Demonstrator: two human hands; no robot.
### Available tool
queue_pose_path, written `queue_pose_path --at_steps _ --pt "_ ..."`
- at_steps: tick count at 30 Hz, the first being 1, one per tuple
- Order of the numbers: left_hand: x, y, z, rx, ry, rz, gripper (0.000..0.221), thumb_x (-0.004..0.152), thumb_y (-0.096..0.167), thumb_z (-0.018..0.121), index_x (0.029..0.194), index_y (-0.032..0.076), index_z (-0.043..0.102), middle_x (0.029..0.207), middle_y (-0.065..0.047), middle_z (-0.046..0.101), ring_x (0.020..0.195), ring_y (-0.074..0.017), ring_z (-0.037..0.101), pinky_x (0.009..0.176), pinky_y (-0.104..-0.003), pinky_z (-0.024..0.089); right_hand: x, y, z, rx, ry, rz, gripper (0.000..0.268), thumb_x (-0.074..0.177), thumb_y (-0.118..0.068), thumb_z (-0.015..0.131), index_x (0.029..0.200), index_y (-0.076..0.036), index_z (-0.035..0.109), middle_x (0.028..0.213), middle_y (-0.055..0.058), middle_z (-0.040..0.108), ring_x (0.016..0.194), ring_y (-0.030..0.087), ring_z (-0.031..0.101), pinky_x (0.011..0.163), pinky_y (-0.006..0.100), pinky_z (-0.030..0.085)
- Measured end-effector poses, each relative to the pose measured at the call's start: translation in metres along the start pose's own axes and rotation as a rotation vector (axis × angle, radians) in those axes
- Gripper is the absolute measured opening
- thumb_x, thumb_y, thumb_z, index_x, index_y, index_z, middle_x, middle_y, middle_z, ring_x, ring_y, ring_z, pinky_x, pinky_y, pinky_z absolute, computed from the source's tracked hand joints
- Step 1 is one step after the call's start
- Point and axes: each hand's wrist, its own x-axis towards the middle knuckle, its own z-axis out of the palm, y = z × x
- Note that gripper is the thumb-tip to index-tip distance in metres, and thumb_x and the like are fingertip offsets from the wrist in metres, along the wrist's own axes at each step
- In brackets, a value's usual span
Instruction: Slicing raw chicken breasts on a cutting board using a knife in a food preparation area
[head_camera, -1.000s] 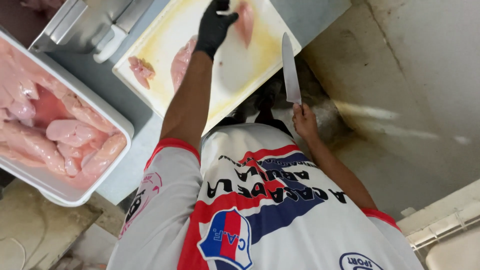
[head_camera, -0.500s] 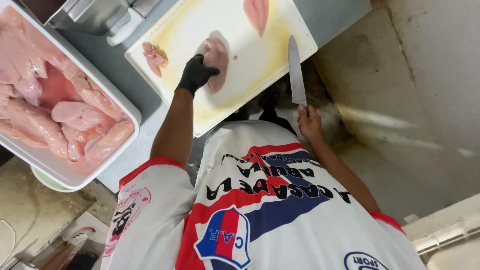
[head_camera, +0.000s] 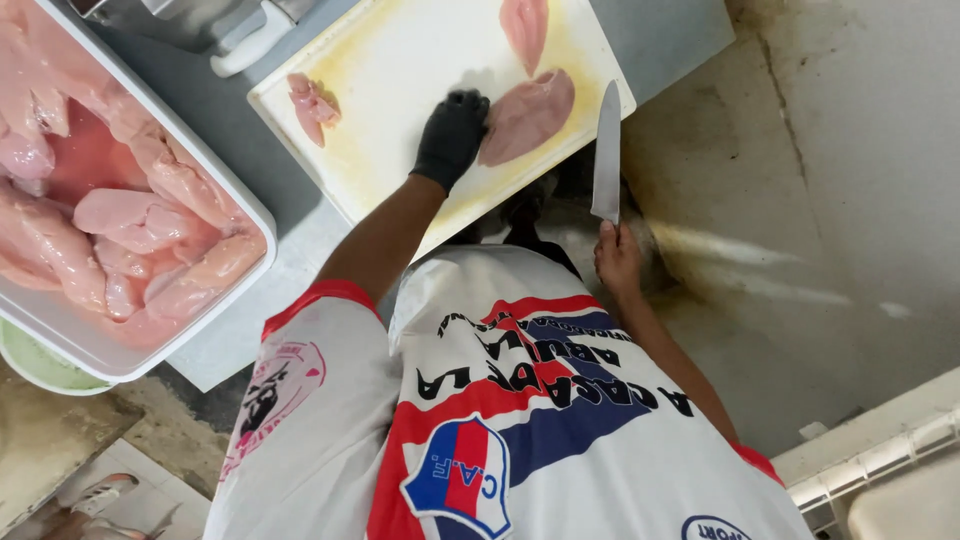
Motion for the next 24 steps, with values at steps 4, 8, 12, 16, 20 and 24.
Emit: queue_pose_path --at_steps 4,8,12,16,20,24 --pt "-0.021 0.009 0.017 0.217 -0.021 0.224 0.008 0.086 0.005 0.064 0.089 0.011 0.068 0.085 -0.008 0.059 0.075 -0.0332 0.060 0.049 -0.043 0.050 -0.015 0.019 0.002 -0.046 0.046 0.044 0.041 0.110 -0.055 0.050 0.097 -0.017 0.052 0.063 0.000 0.052 0.048 0.011 0.047 0.042 0.029 0.038" --pt "-0.016 0.014 0.027 0.315 0.015 0.234 0.014 0.074 -0.002 0.066 0.078 0.010 0.071 0.073 -0.007 0.062 0.062 -0.0317 0.062 0.043 -0.042 0.050 -0.027 0.012 0.012 0.000 0.050 0.095 0.042 0.110 -0.057 0.048 0.095 -0.018 0.046 0.062 0.000 0.047 0.044 0.011 0.042 0.035 0.030 0.034" --pt "-0.018 0.017 0.049 0.357 0.097 0.118 0.016 0.074 -0.006 0.064 0.071 0.009 0.066 0.068 -0.009 0.056 0.055 -0.0328 0.059 0.037 -0.042 0.047 -0.029 0.007 0.021 -0.022 0.062 0.036 0.038 0.112 -0.052 0.048 0.092 -0.020 0.045 0.063 0.001 0.049 0.043 0.011 0.043 0.036 0.029 0.034" --pt "-0.017 0.022 0.062 0.286 0.048 -0.019 0.011 0.095 0.021 0.063 0.086 0.017 0.068 0.078 -0.009 0.064 0.069 -0.0335 0.065 0.056 -0.043 0.053 -0.037 -0.007 0.024 0.005 0.038 0.037 0.042 0.113 -0.052 0.047 0.091 -0.017 0.043 0.063 0.003 0.046 0.042 0.013 0.040 0.034 0.031 0.032" --pt "-0.020 0.000 0.045 0.307 -0.024 -0.129 0.015 0.090 0.001 0.059 0.099 0.012 0.064 0.086 -0.010 0.066 0.073 -0.0331 0.068 0.059 -0.044 0.057 -0.038 -0.015 0.026 0.048 0.035 0.083 0.037 0.113 -0.052 0.048 0.099 -0.018 0.045 0.066 0.001 0.045 0.044 0.012 0.039 0.034 0.029 0.030" --pt "-0.051 -0.088 -0.027 -0.119 0.405 -0.175 0.043 0.077 0.005 0.062 0.119 0.005 0.072 0.117 -0.016 0.074 0.105 -0.0408 0.070 0.093 -0.050 0.058 -0.036 -0.009 0.024 0.050 0.049 0.038 0.041 0.114 -0.050 0.047 0.093 -0.016 0.042 0.064 0.003 0.047 0.041 0.014 0.040 0.033 0.031 0.030"
